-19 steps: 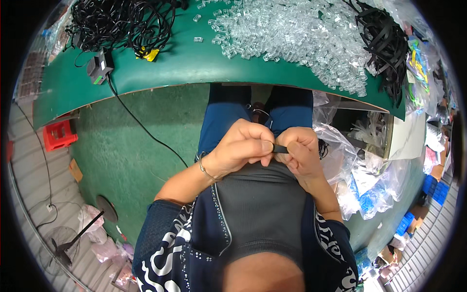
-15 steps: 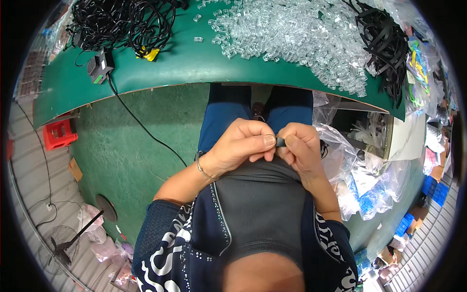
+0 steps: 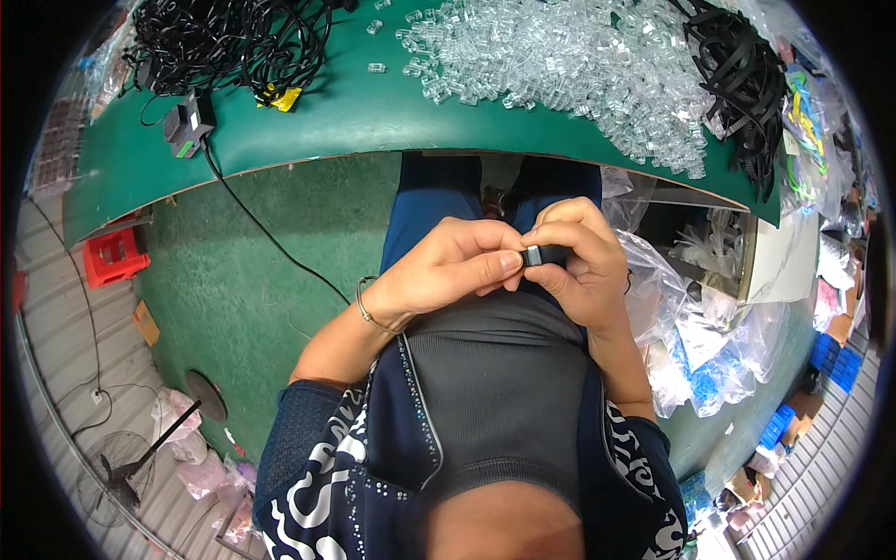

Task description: Assembling and sorting small electrical components for string lights.

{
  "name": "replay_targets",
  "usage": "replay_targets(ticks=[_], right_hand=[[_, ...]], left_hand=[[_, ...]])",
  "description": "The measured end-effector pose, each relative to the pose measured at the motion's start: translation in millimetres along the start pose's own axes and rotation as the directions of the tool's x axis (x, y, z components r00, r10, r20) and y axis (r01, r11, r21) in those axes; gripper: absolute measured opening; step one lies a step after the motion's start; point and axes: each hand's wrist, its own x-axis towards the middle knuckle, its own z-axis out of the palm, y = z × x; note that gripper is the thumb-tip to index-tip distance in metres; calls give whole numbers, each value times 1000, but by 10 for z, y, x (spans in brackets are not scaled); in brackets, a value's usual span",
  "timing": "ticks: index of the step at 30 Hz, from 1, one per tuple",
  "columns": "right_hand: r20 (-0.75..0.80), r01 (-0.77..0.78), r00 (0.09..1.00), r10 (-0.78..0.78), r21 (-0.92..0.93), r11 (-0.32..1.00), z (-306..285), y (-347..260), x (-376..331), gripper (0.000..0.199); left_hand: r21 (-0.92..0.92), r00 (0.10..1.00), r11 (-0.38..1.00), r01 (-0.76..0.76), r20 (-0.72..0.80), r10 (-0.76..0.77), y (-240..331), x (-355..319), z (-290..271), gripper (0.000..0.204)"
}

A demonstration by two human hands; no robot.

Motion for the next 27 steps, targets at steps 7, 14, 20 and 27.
replay_targets(ticks=[7, 14, 20, 27], right_hand=[[-58, -42, 997, 44, 22, 999, 1, 31, 4, 28], [-32, -147, 987, 155, 172, 974, -4, 14, 43, 28], [28, -201, 979, 200, 8, 980, -105, -115, 174, 25], [56, -201, 979, 196, 105, 974, -6, 1, 11, 27]], left_hand=[[-70, 989, 994, -82, -127, 72, 40, 9, 34, 17], [-44, 987, 993, -106, -129, 99, 41, 3, -62, 18], [37, 987, 992, -121, -99, 124, 120, 25, -126, 17], [-474, 960, 839, -267, -207, 188, -188, -49, -91, 12]])
